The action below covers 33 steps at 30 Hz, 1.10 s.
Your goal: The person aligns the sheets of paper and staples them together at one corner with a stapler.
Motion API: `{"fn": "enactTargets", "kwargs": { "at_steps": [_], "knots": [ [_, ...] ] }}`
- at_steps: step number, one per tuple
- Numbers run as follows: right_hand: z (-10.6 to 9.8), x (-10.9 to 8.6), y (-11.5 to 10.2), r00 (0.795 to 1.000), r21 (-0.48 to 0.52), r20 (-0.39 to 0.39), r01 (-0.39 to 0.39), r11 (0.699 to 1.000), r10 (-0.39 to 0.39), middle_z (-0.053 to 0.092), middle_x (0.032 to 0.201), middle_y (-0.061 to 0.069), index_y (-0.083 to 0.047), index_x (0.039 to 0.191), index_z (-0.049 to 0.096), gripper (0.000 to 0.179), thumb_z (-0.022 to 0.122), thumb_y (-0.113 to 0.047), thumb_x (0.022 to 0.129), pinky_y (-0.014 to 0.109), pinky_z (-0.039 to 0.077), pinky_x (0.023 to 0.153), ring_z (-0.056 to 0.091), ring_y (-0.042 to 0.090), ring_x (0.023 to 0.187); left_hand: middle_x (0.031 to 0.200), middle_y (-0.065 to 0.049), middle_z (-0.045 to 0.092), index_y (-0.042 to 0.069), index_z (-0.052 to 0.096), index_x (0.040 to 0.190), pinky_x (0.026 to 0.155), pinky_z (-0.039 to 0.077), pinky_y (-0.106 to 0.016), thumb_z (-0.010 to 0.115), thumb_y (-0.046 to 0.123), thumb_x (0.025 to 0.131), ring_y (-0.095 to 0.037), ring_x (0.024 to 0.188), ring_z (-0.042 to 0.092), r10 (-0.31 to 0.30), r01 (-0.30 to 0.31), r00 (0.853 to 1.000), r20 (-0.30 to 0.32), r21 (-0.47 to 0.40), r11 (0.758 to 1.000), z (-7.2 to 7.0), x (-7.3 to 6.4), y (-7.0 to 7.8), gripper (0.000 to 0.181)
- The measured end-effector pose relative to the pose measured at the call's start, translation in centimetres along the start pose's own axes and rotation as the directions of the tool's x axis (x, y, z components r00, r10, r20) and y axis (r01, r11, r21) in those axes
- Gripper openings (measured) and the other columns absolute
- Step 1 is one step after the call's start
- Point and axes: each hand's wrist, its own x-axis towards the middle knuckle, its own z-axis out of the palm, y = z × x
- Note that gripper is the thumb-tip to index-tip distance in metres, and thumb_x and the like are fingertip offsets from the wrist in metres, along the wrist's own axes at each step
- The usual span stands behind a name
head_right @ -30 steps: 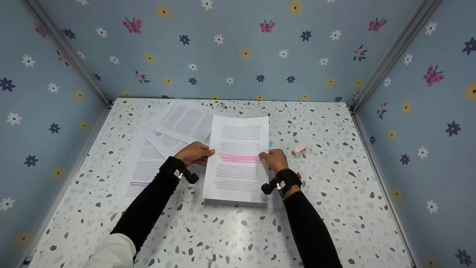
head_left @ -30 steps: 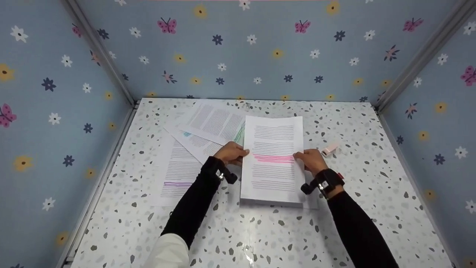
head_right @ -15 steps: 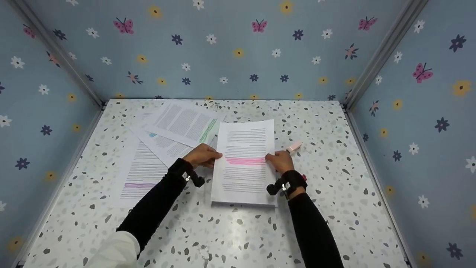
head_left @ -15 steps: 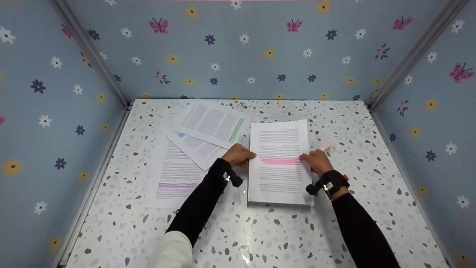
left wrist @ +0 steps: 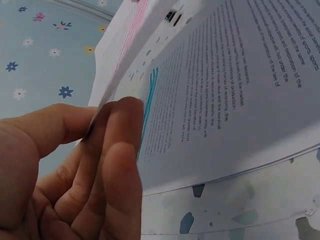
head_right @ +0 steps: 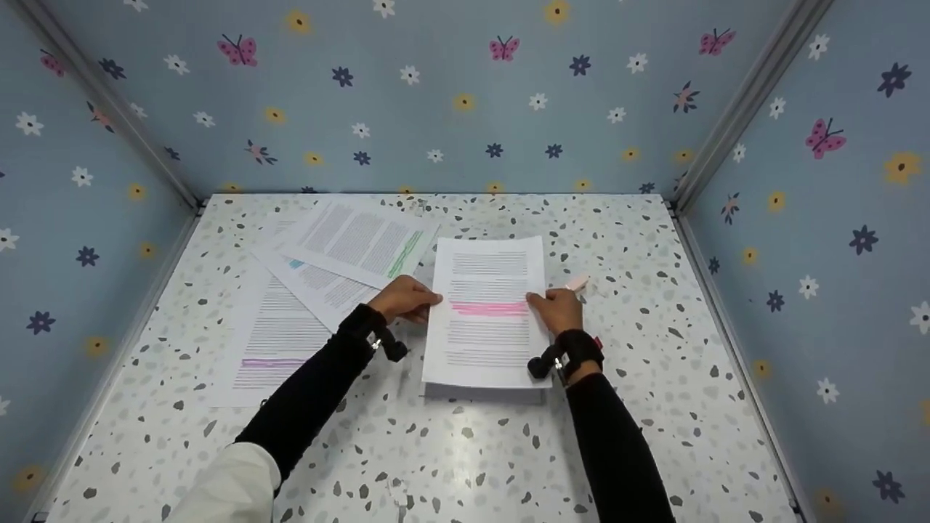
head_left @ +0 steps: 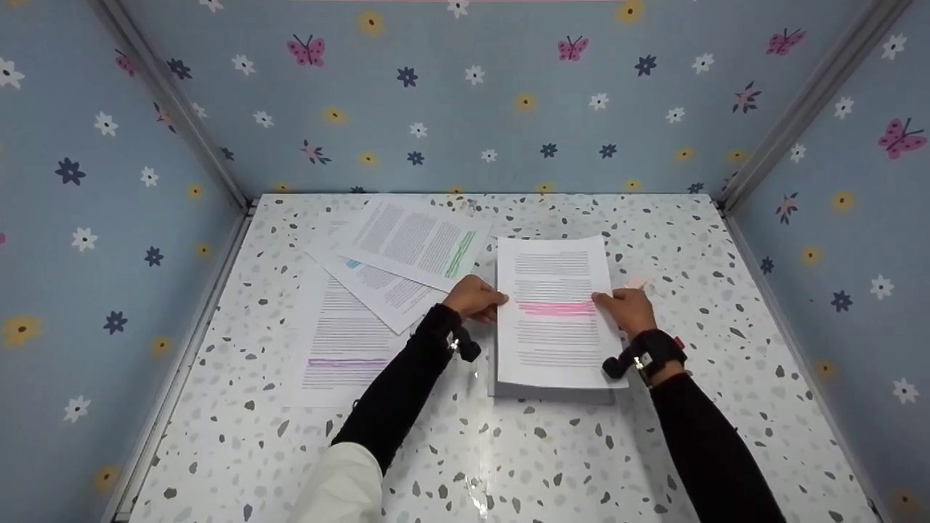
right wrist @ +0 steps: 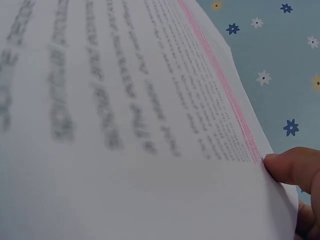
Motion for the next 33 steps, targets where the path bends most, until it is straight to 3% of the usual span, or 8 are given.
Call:
{"fn": "enactTargets", "kwargs": {
  "at_steps": [4,7,13,16,20,29,33],
  "knots": [
    [0.1,0.2,0.9,0.999,-0.004,-0.029,0.028,1.0,-0.028,0.029,0.056,-0.005,-0.012,0.06,0.039,0.051,0.072,-0.031,0.093,0.026,0.027,0.049,0.033,0.013,0.051,0.067,-0.005,0.071,0.001,0.077,0.09,0.064,0.06,-0.031,0.076,0.022,0.093,-0.012,0.058,0.069,0.009,-0.008,1.0,-0.016,0.076,0.997,0.5,0.5,-0.4,0.021],
    [0.4,0.3,1.3,0.999,0.001,-0.037,0.037,0.999,-0.036,0.025,0.057,-0.005,-0.013,0.059,0.035,0.054,0.072,-0.029,0.093,0.026,0.025,0.05,0.029,0.013,0.051,0.066,-0.005,0.071,0.001,0.077,0.088,0.06,0.058,-0.028,0.077,0.023,0.092,-0.012,0.057,0.069,0.005,-0.003,1.0,-0.022,0.099,0.995,0.7,0.8,-0.9,0.022],
    [1.1,0.3,1.5,0.997,-0.036,-0.045,0.058,0.998,-0.059,0.028,0.056,-0.005,-0.013,0.057,0.037,0.053,0.073,-0.029,0.092,0.026,0.027,0.048,0.031,0.012,0.05,0.062,-0.003,0.068,-0.002,0.077,0.089,0.055,0.056,-0.025,0.072,0.016,0.094,-0.01,0.053,0.066,-0.002,0.005,1.0,-0.028,0.117,0.993,0.8,1.2,-1.5,0.02],
    [1.4,0.4,1.6,0.996,-0.082,-0.04,0.074,0.994,-0.078,0.03,0.055,-0.005,-0.013,0.056,0.039,0.052,0.073,-0.029,0.092,0.027,0.026,0.049,0.032,0.013,0.05,0.058,-0.001,0.066,0.0,0.076,0.083,0.053,0.054,-0.024,0.069,0.014,0.093,-0.011,0.052,0.066,-0.011,0.015,1.0,-0.028,0.147,0.989,0.8,1.4,-1.6,0.019],
    [2.0,0.4,2.2,0.995,-0.111,-0.034,0.088,0.99,-0.092,0.028,0.056,-0.004,-0.012,0.059,0.037,0.052,0.072,-0.03,0.093,0.029,0.024,0.051,0.029,0.014,0.051,0.057,-0.002,0.067,0.003,0.075,0.074,0.051,0.053,-0.023,0.07,0.014,0.092,-0.016,0.055,0.069,-0.009,0.019,0.998,-0.054,0.201,0.979,0.9,1.3,-1.7,0.021],
    [3.2,0.7,3.2,0.995,-0.126,-0.049,0.081,0.989,-0.088,0.025,0.056,-0.004,-0.012,0.059,0.034,0.054,0.072,-0.032,0.092,0.029,0.021,0.05,0.024,0.014,0.051,0.057,-0.002,0.067,0.001,0.077,0.077,0.047,0.05,-0.023,0.072,0.015,0.092,-0.012,0.048,0.064,-0.004,0.023,0.998,-0.07,0.27,0.963,1.1,2.0,-2.5,0.022],
    [3.6,0.6,3.1,0.991,-0.149,-0.067,0.103,0.983,-0.114,0.024,0.055,-0.004,-0.013,0.058,0.032,0.055,0.072,-0.03,0.092,0.029,0.022,0.048,0.023,0.013,0.049,0.057,-0.001,0.068,0.003,0.078,0.075,0.048,0.047,-0.021,0.073,0.018,0.093,-0.01,0.046,0.062,0.007,0.021,0.997,-0.081,0.34,0.94,1.1,2.2,-2.8,0.024]
  ]
}}
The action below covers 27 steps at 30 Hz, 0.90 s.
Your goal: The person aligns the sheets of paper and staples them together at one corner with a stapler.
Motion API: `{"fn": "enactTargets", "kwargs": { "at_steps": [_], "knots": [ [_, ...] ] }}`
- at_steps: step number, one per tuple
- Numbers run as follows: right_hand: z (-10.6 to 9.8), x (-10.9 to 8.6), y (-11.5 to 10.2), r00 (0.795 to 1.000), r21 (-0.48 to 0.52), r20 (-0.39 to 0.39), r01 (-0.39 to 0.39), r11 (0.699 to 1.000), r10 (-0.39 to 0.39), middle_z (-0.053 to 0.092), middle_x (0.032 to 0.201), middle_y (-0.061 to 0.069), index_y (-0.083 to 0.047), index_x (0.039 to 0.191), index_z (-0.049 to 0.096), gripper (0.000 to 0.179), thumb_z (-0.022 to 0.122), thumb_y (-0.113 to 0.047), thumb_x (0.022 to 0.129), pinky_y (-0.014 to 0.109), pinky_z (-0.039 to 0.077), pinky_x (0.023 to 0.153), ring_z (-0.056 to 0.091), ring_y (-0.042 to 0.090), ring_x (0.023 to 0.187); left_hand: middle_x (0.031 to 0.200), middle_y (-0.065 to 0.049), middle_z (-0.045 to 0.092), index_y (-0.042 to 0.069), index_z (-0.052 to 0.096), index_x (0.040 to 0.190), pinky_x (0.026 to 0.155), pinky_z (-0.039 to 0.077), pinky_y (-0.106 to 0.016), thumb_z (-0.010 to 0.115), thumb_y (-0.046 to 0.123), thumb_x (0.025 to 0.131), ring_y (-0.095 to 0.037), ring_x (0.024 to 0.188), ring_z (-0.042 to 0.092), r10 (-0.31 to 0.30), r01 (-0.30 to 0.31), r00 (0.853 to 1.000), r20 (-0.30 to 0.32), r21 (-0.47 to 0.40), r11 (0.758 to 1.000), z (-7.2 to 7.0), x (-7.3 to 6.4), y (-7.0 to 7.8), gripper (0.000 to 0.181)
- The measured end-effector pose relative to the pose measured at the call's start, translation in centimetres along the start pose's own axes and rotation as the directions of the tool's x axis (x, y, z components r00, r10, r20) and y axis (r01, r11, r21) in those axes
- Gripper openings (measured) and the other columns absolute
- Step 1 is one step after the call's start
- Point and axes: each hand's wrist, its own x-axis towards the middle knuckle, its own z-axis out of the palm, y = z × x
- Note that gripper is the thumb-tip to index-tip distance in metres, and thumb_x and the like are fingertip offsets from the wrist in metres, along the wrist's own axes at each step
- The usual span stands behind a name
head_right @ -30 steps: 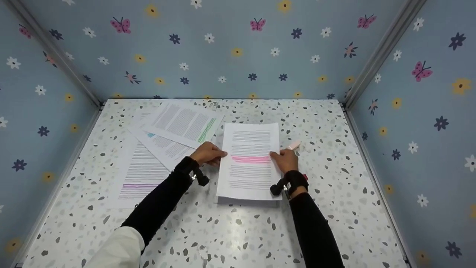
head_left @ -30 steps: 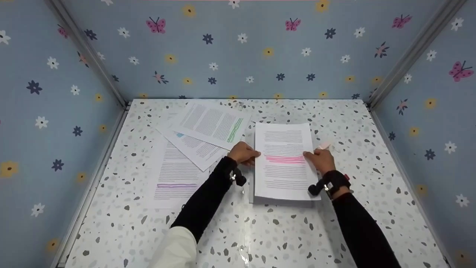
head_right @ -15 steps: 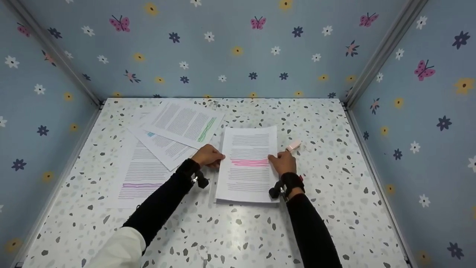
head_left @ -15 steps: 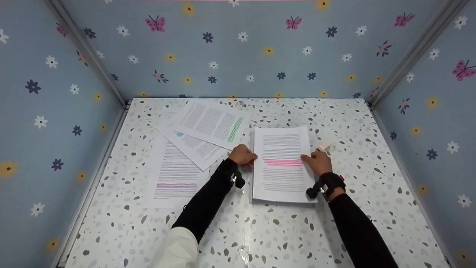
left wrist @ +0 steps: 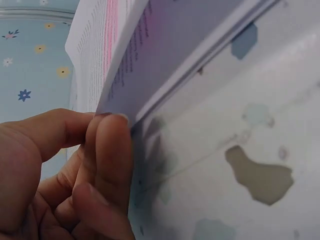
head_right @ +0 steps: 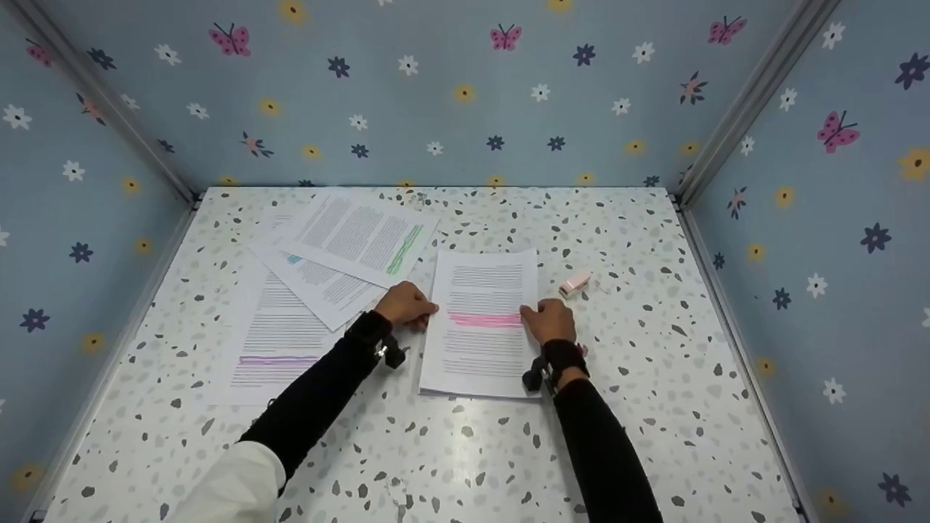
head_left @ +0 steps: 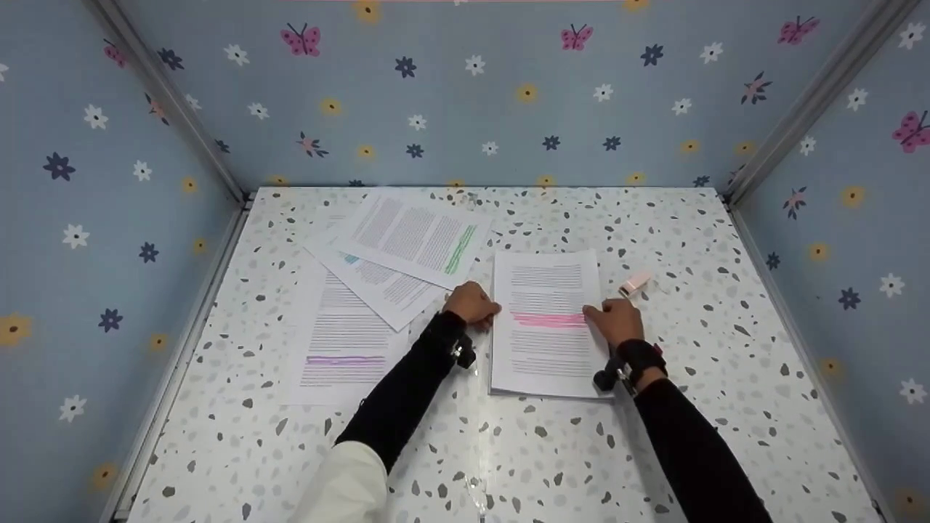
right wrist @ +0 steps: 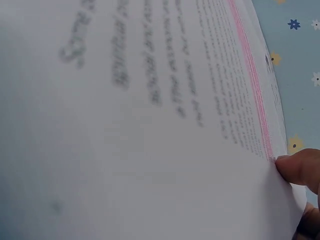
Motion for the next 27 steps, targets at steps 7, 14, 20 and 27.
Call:
{"fn": "enactTargets", "kwargs": {
  "at_steps": [7,14,20,27],
  "knots": [
    [0.21,-0.02,-0.16,1.0,-0.063,-0.009,0.004,0.998,-0.005,0.028,0.053,-0.004,-0.014,0.058,0.034,0.054,0.072,-0.03,0.092,0.03,0.025,0.048,0.028,0.014,0.047,0.058,-0.001,0.068,0.005,0.077,0.073,0.046,0.043,-0.02,0.075,0.02,0.093,-0.009,0.047,0.062,-0.027,0.028,1.0,-0.008,0.012,1.0,0.05,-0.04,0.04,0.025],
    [0.15,-0.05,-0.18,1.0,-0.074,-0.003,0.001,0.997,-0.001,0.029,0.052,-0.003,-0.014,0.057,0.034,0.053,0.072,-0.031,0.091,0.03,0.024,0.047,0.029,0.014,0.046,0.056,0.001,0.066,0.008,0.074,0.069,0.047,0.041,-0.021,0.075,0.021,0.092,-0.009,0.046,0.061,-0.006,0.007,1.0,-0.016,0.057,0.998,0.07,-0.12,0.16,0.027],
    [0.2,-0.09,-0.09,1.0,-0.076,0.012,0.002,0.997,-0.001,0.029,0.052,-0.003,-0.014,0.057,0.034,0.053,0.071,-0.031,0.091,0.031,0.024,0.047,0.028,0.014,0.046,0.054,0.001,0.065,0.008,0.074,0.065,0.046,0.04,-0.022,0.074,0.021,0.091,-0.01,0.045,0.06,0.029,-0.026,0.999,-0.036,0.088,0.996,0.36,-0.01,-0.31,0.028],
    [0.38,-0.03,0.01,1.0,-0.114,0.027,0.0,0.993,0.003,0.03,0.052,-0.003,-0.014,0.058,0.035,0.052,0.071,-0.03,0.092,0.031,0.025,0.047,0.029,0.014,0.046,0.049,0.001,0.062,0.011,0.069,0.06,0.044,0.04,-0.023,0.074,0.022,0.088,-0.01,0.042,0.058,0.046,-0.038,0.997,-0.063,0.119,0.992,0.63,0.06,-0.67,0.031]
  ]
}}
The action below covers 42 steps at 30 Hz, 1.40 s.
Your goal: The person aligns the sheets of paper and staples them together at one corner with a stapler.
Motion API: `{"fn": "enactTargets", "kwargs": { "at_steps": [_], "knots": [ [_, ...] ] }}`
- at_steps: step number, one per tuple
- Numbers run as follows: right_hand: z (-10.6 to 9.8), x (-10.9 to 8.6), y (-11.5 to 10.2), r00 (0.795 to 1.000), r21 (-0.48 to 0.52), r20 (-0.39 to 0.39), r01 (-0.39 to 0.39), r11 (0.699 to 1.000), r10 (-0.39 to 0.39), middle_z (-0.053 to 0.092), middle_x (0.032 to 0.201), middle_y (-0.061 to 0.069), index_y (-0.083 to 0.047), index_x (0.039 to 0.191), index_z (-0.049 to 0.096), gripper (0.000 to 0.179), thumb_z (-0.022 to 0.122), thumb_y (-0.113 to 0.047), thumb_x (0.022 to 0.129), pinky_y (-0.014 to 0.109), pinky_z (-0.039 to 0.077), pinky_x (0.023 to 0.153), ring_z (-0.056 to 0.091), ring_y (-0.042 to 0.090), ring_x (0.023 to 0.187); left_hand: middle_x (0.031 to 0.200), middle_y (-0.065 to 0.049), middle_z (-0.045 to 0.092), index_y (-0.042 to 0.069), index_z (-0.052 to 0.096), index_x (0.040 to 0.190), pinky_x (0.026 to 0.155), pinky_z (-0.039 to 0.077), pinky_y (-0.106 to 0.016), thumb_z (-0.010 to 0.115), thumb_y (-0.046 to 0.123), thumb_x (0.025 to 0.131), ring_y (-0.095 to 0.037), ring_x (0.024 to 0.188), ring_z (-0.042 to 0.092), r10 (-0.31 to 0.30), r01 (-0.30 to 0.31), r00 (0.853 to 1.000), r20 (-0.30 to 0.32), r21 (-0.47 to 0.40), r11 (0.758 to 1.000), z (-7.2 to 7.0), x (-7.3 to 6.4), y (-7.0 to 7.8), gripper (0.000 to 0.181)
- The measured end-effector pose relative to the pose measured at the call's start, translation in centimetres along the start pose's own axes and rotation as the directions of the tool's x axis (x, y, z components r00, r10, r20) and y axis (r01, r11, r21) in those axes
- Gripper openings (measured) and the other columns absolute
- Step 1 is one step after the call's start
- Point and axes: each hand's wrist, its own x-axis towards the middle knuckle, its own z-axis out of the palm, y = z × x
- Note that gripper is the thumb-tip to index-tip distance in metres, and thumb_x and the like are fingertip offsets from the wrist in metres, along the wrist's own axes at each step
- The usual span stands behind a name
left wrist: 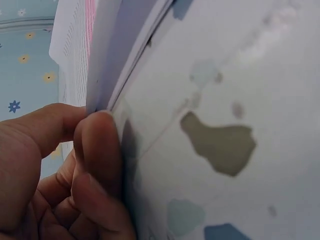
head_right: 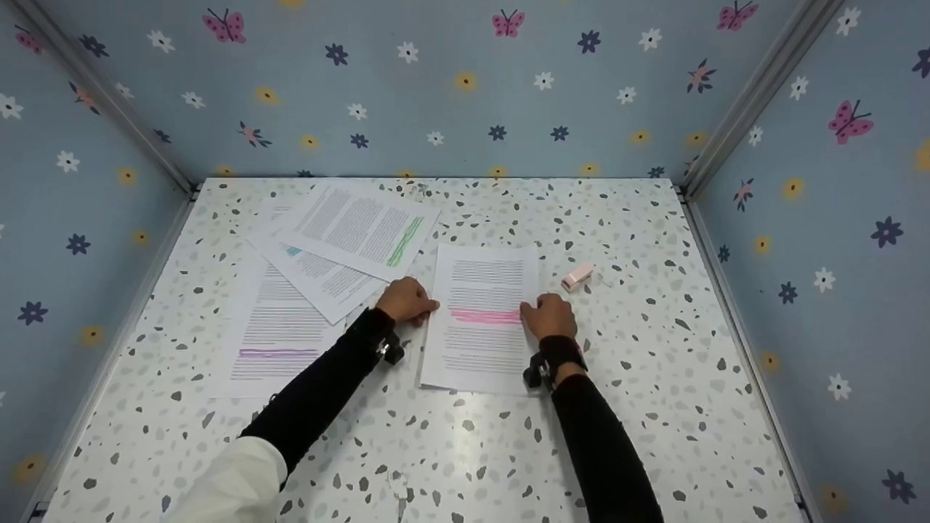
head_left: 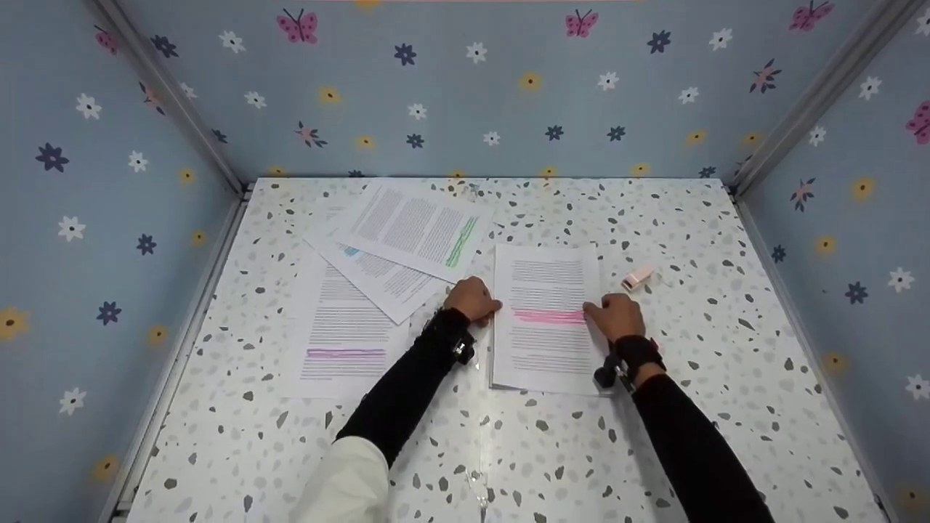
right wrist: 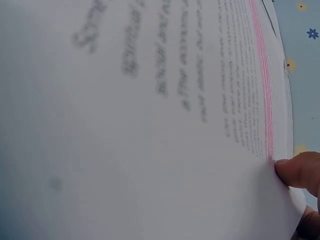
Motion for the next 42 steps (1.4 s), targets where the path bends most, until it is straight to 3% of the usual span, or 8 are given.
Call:
{"fn": "enactTargets", "kwargs": {
  "at_steps": [4,7,11,14,24,36,39,42],
  "knots": [
    [0.0,-0.1,-0.1,1.0,-0.039,0.006,-0.023,0.999,0.023,0.039,0.059,0.0,-0.011,0.068,0.044,0.042,0.072,-0.033,0.091,0.033,0.029,0.05,0.038,0.018,0.053,0.046,0.001,0.059,0.009,0.069,0.059,0.044,0.04,-0.024,0.076,0.026,0.089,-0.011,0.041,0.056,0.016,-0.015,1.0,-0.021,0.041,0.999,-0.1,0.0,0.1,0.035],
    [-0.2,-0.1,-0.1,0.999,-0.05,0.015,-0.046,0.998,0.047,0.053,0.072,0.008,-0.006,0.085,0.053,0.036,0.072,-0.036,0.091,0.036,0.036,0.057,0.049,0.024,0.064,0.046,0.001,0.059,0.008,0.071,0.061,0.046,0.04,-0.024,0.077,0.028,0.09,-0.011,0.041,0.055,0.022,-0.02,0.999,-0.027,0.064,0.998,-0.1,0.0,0.2,0.035],
    [-0.3,-0.1,-0.1,0.997,-0.05,0.029,-0.071,0.996,0.072,0.065,0.097,0.019,0.0,0.109,0.056,0.046,0.071,-0.04,0.092,0.042,0.045,0.069,0.058,0.032,0.081,0.045,0.002,0.058,0.007,0.071,0.062,0.046,0.041,-0.024,0.078,0.028,0.091,-0.01,0.041,0.056,0.02,-0.019,1.0,-0.022,0.052,0.998,0.0,0.1,0.1,0.036],
    [-0.4,-0.2,-0.1,0.997,-0.043,0.029,-0.075,0.996,0.076,0.066,0.105,0.023,0.0,0.118,0.054,0.051,0.071,-0.04,0.092,0.046,0.047,0.074,0.06,0.035,0.085,0.043,0.002,0.056,0.008,0.069,0.06,0.046,0.041,-0.024,0.079,0.027,0.091,-0.011,0.04,0.055,0.008,-0.007,1.0,-0.011,0.029,1.0,0.0,0.0,0.0,0.037],
    [-0.5,-0.4,-0.5,0.997,-0.046,0.034,-0.067,0.997,0.068,0.067,0.114,0.024,0.001,0.126,0.055,0.053,0.071,-0.038,0.092,0.05,0.049,0.079,0.063,0.038,0.092,0.047,0.001,0.059,0.01,0.067,0.061,0.044,0.04,-0.025,0.078,0.028,0.091,-0.012,0.042,0.056,-0.031,0.031,1.0,0.004,0.001,1.0,0.0,-0.2,0.1,0.037],
    [-0.9,-0.5,-0.5,0.995,-0.032,0.047,-0.087,0.996,0.089,0.063,0.127,0.023,-0.001,0.136,0.052,0.059,0.071,-0.036,0.092,0.051,0.049,0.085,0.063,0.039,0.1,0.05,-0.003,0.063,0.007,0.069,0.063,0.048,0.043,-0.025,0.077,0.024,0.092,-0.013,0.045,0.059,0.02,-0.02,1.0,-0.01,-0.019,1.0,-0.4,-1.3,0.8,0.035],
    [-1.0,-0.3,-0.5,0.992,-0.013,0.079,-0.093,0.996,0.093,0.063,0.125,0.024,0.0,0.136,0.051,0.059,0.069,-0.037,0.094,0.051,0.048,0.087,0.062,0.038,0.102,0.051,-0.003,0.064,0.007,0.07,0.063,0.046,0.042,-0.024,0.078,0.025,0.092,-0.013,0.045,0.06,-0.005,0.005,1.0,0.011,-0.03,1.0,-0.5,-1.0,0.7,0.035],
    [-1.4,0.0,-0.6,0.985,-0.003,0.129,-0.11,0.994,0.11,0.063,0.125,0.024,0.001,0.137,0.052,0.06,0.064,-0.043,0.097,0.049,0.048,0.088,0.06,0.037,0.103,0.055,-0.004,0.066,0.006,0.072,0.065,0.045,0.045,-0.023,0.076,0.026,0.094,-0.014,0.048,0.064,-0.062,0.068,0.996,0.063,-0.098,0.993,-1.0,-0.7,0.5,0.036]
  ]
}}
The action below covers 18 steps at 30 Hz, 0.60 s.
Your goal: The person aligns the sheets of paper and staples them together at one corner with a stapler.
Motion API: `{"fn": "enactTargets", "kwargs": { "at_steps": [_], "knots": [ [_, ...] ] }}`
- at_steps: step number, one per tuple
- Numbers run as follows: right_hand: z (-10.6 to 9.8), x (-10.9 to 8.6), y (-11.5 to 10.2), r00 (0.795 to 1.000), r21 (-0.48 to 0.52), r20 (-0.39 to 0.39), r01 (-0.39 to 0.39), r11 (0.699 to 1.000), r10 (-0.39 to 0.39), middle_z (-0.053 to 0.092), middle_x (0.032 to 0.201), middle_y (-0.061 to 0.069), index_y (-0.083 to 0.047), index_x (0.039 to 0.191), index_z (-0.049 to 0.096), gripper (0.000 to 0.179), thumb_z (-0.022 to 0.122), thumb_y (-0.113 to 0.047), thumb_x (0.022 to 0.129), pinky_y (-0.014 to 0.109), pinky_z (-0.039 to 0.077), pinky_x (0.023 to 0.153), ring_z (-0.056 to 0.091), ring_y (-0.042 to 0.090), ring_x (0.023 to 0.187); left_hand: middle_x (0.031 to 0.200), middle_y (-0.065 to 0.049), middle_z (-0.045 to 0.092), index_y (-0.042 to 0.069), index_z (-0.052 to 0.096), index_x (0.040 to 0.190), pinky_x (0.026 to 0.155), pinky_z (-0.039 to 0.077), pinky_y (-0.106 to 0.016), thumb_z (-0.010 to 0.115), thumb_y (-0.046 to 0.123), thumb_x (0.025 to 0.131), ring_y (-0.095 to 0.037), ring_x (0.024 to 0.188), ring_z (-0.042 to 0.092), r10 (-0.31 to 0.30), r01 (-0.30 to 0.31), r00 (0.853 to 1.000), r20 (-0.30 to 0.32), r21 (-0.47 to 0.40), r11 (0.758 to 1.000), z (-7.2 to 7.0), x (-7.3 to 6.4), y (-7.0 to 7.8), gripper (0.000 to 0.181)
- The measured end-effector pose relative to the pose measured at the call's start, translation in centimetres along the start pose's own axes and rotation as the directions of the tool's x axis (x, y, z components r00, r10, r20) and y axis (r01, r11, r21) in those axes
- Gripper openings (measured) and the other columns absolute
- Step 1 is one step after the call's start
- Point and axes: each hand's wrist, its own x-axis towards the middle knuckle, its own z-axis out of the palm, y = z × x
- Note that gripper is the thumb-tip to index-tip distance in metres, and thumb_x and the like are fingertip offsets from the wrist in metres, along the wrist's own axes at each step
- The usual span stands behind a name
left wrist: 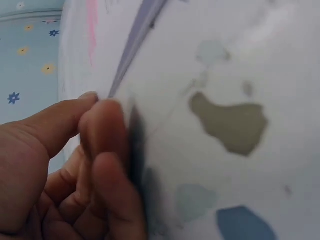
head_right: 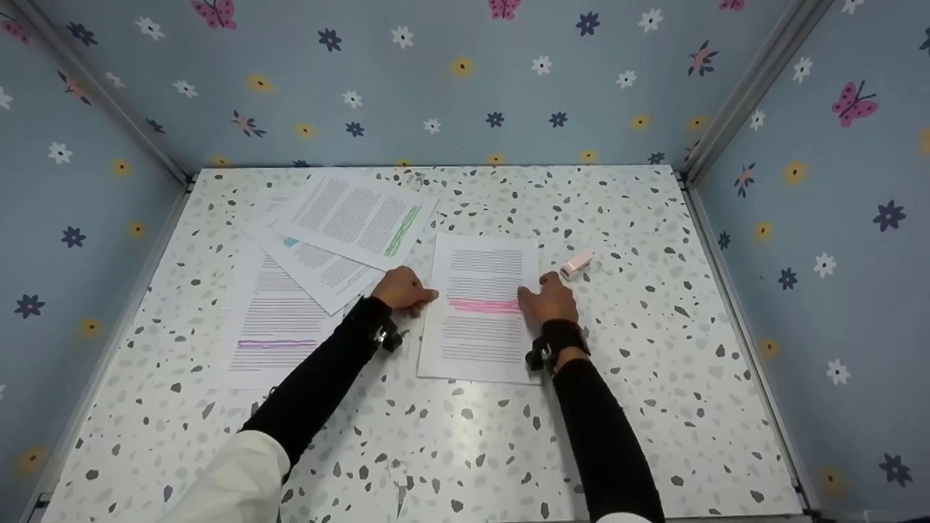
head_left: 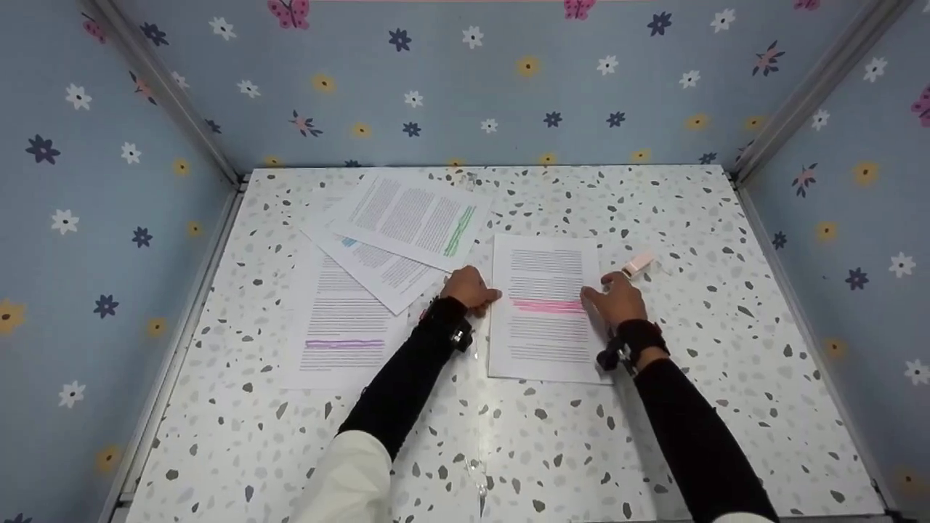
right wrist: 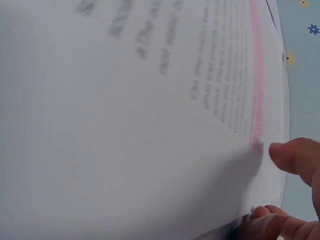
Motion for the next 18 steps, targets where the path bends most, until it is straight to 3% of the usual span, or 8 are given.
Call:
{"fn": "enactTargets", "kwargs": {
  "at_steps": [3,7,11,12,15,18],
  "knots": [
    [-1.0,0.2,0.1,1.0,0.013,0.02,-0.01,1.0,0.01,0.065,0.12,0.024,0.003,0.133,0.056,0.055,0.056,-0.042,0.101,0.044,0.05,0.084,0.062,0.033,0.099,0.061,-0.006,0.069,0.002,0.073,0.07,0.047,0.051,-0.023,0.067,0.027,0.1,-0.014,0.051,0.067,-0.039,0.041,0.999,0.014,-0.124,0.991,-0.9,0.0,0.3,0.039],
    [-2.2,0.7,0.2,1.0,0.056,0.023,-0.002,0.998,0.0,0.07,0.093,0.015,0.004,0.112,0.068,0.04,0.049,-0.029,0.102,0.034,0.05,0.068,0.064,0.024,0.078,0.071,-0.011,0.071,-0.004,0.073,0.081,0.055,0.058,-0.027,0.054,0.031,0.106,-0.017,0.057,0.071,-0.063,0.063,0.998,0.012,-0.31,0.949,-2.3,0.2,0.8,0.046],
    [-2.8,1.3,0.3,0.998,0.11,0.065,-0.034,0.993,0.027,0.065,0.073,0.004,0.003,0.092,0.07,0.035,0.047,-0.022,0.098,0.029,0.047,0.058,0.06,0.017,0.066,0.094,-0.02,0.074,-0.011,0.07,0.104,0.072,0.061,-0.033,0.046,0.037,0.109,-0.026,0.079,0.075,-0.092,0.124,0.991,0.093,-0.438,0.891,-2.9,-0.1,1.1,0.054],
    [-2.8,1.4,0.2,0.996,0.12,0.08,-0.05,0.991,0.04,0.065,0.074,0.004,0.003,0.093,0.07,0.035,0.047,-0.022,0.098,0.028,0.048,0.059,0.061,0.016,0.066,0.102,-0.021,0.073,-0.011,0.068,0.111,0.078,0.061,-0.035,0.045,0.039,0.109,-0.028,0.086,0.075,-0.106,0.146,0.988,0.113,-0.452,0.88,-2.9,-0.3,1.1,0.056],
    [-2.8,1.5,0.0,0.99,0.142,0.117,-0.09,0.986,0.074,0.069,0.087,0.01,0.006,0.1,0.07,0.037,0.047,-0.023,0.099,0.028,0.053,0.064,0.065,0.017,0.07,0.115,-0.025,0.069,-0.013,0.062,0.122,0.09,0.057,-0.041,0.043,0.041,0.109,-0.034,0.102,0.072,-0.144,0.217,0.974,0.176,-0.534,0.817,-2.8,-0.4,0.9,0.059],
    [-2.7,1.5,-0.4,0.988,0.14,0.136,-0.099,0.985,0.08,0.071,0.104,0.018,0.009,0.112,0.068,0.041,0.046,-0.023,0.1,0.029,0.056,0.071,0.07,0.017,0.076,0.118,-0.025,0.068,-0.013,0.06,0.124,0.094,0.055,-0.043,0.043,0.042,0.109,-0.035,0.107,0.07,-0.162,0.249,0.966,0.202,-0.562,0.789,-2.6,-0.3,0.8,0.06]
  ]
}}
